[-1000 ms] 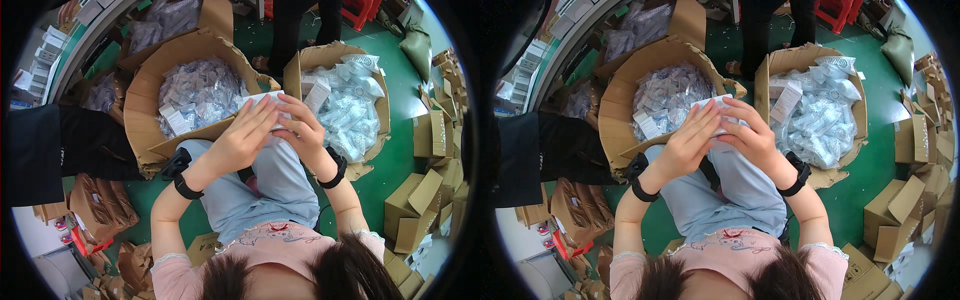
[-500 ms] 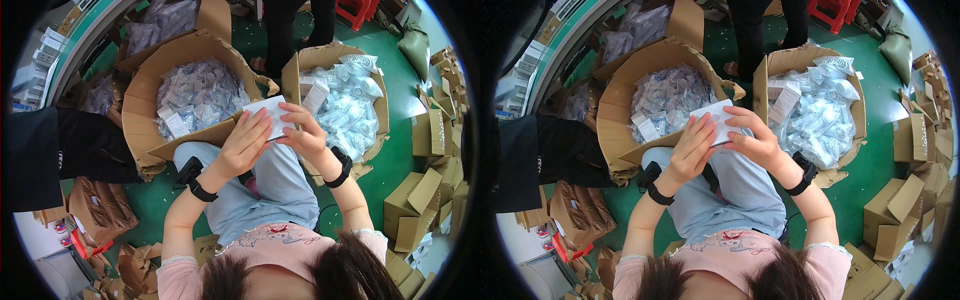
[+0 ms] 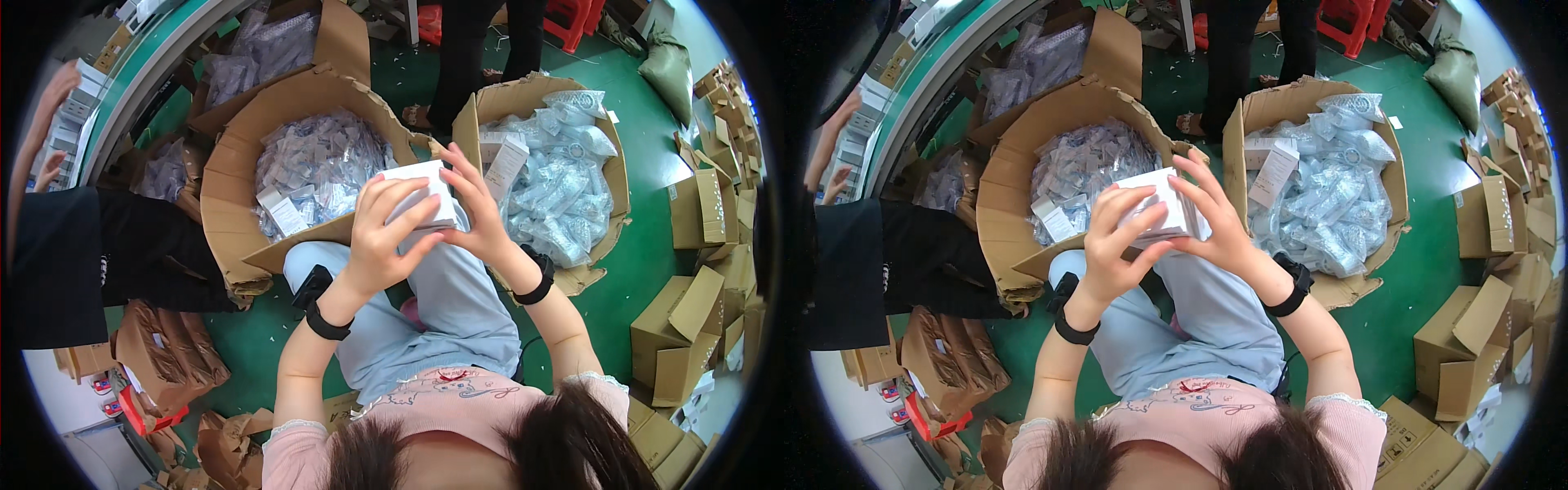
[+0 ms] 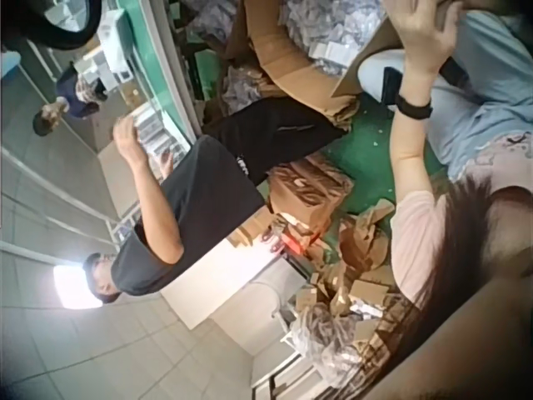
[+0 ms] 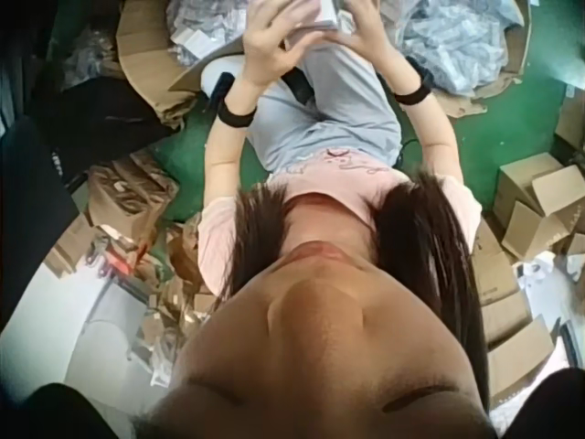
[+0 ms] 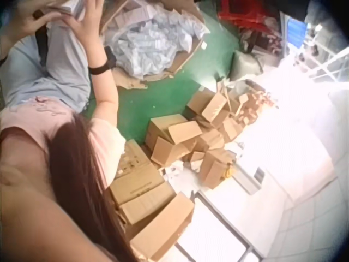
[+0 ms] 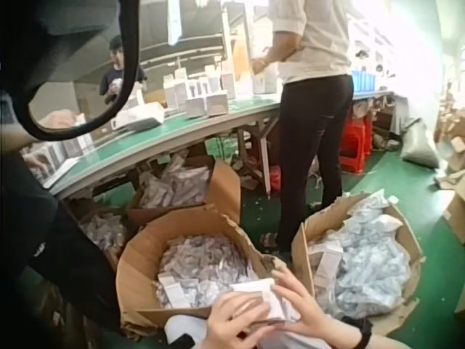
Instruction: Packaging small electronic components into white cardboard boxes.
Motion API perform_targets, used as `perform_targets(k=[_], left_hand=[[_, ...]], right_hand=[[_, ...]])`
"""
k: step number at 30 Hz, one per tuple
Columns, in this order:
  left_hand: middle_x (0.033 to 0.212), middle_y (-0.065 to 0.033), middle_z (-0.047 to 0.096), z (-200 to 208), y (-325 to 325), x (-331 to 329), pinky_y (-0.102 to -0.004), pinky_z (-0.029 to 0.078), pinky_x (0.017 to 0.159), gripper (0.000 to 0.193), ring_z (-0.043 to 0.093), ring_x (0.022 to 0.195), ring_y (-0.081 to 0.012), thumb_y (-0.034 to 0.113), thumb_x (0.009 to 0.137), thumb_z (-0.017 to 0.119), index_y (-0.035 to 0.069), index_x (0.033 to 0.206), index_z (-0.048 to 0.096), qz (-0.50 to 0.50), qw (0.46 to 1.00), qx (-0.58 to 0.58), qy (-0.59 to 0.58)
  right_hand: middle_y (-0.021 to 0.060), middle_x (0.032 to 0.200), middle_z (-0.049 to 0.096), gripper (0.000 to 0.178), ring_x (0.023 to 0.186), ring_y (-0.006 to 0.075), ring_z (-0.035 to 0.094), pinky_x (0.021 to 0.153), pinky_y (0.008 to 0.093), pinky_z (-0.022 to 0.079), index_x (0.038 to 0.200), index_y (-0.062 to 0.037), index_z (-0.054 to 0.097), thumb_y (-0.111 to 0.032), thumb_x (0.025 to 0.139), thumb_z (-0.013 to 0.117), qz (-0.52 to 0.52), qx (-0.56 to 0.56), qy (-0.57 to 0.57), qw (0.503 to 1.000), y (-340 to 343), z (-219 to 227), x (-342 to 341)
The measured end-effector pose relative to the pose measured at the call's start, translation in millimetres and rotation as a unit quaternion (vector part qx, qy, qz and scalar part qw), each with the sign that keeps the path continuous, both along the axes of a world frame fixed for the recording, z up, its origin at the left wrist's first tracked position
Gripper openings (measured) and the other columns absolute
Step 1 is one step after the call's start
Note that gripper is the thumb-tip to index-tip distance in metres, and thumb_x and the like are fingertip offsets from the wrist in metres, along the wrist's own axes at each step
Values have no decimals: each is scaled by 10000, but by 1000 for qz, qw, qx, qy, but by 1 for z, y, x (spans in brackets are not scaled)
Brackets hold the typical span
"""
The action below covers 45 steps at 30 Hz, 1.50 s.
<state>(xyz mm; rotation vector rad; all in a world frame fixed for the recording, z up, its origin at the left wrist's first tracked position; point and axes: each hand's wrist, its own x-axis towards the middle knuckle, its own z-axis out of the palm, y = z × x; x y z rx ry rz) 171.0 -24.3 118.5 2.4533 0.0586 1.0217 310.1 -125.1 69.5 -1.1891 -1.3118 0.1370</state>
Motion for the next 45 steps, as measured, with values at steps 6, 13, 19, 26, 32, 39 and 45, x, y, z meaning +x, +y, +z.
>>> perform_targets(k=[6, 13, 19, 26, 32, 39, 45], left_hand=[[951, -118, 588, -7, 5, 7, -472, 371, 913, 292, 541, 940, -301, 57, 638, 663, 7, 922, 615, 3, 999, 50, -3], [1000, -124, 555, -23, 4, 4, -478, 380, 889, 257, 535, 968, -276, 21, 682, 578, -44, 930, 588, 28, 988, 146, -47], [1051, -148, 549, -2, 9, 1, -456, 358, 926, 276, 511, 1028, -316, -23, 705, 550, -38, 978, 582, -10, 999, 16, 31], [1209, -146, 471, -3, 6, -5, -441, 331, 942, 397, 431, 1132, -325, 34, 696, 564, -23, 1087, 528, -2, 988, 104, 115], [1247, -205, 420, 3, 5, -17, -437, 290, 976, 398, 383, 1178, -344, 43, 723, 544, -30, 1113, 520, -76, 994, 10, 82], [1202, -160, 467, -41, 43, -56, -360, 335, 952, 306, 413, 1156, -254, 31, 769, 522, -37, 1066, 548, 153, 919, -363, -15], [1104, -143, 537, -72, 151, -97, -319, 451, 807, 348, 521, 1034, -232, 95, 738, 599, 1, 1069, 548, 321, 873, -295, 220]], right_hand=[[177, 1303, 369, 666, 1193, 316, 382, 965, 369, 325, 1260, -39, 397, -171, 678, 694, 27, -81, -16, 996, 7, -3, -2], [169, 1318, 341, 665, 1179, 323, 390, 956, 367, 335, 1241, -68, 437, -69, 631, 704, 29, -111, -13, 993, 15, 0, -6], [162, 1319, 353, 699, 1202, 310, 366, 972, 355, 314, 1279, -43, 377, -76, 643, 665, 41, -133, -7, 990, 19, 3, -3], [178, 1324, 321, 812, 1221, 318, 328, 988, 365, 290, 1316, -42, 301, -69, 614, 708, 60, -112, -27, 991, 15, -3, 0], [162, 1284, 354, 887, 1193, 299, 351, 986, 352, 290, 1331, -42, 249, -88, 591, 736, 59, -131, -37, 989, -2, -9, 8], [96, 1193, 436, 869, 1063, 196, 460, 904, 310, 376, 1330, -59, 256, -109, 606, 734, -173, -28, 390, 904, -45, -7, 86], [131, 1162, 465, 842, 1060, 211, 463, 896, 310, 374, 1334, -17, 207, -90, 657, 702, -385, -69, 253, 885, -51, -75, 233]])
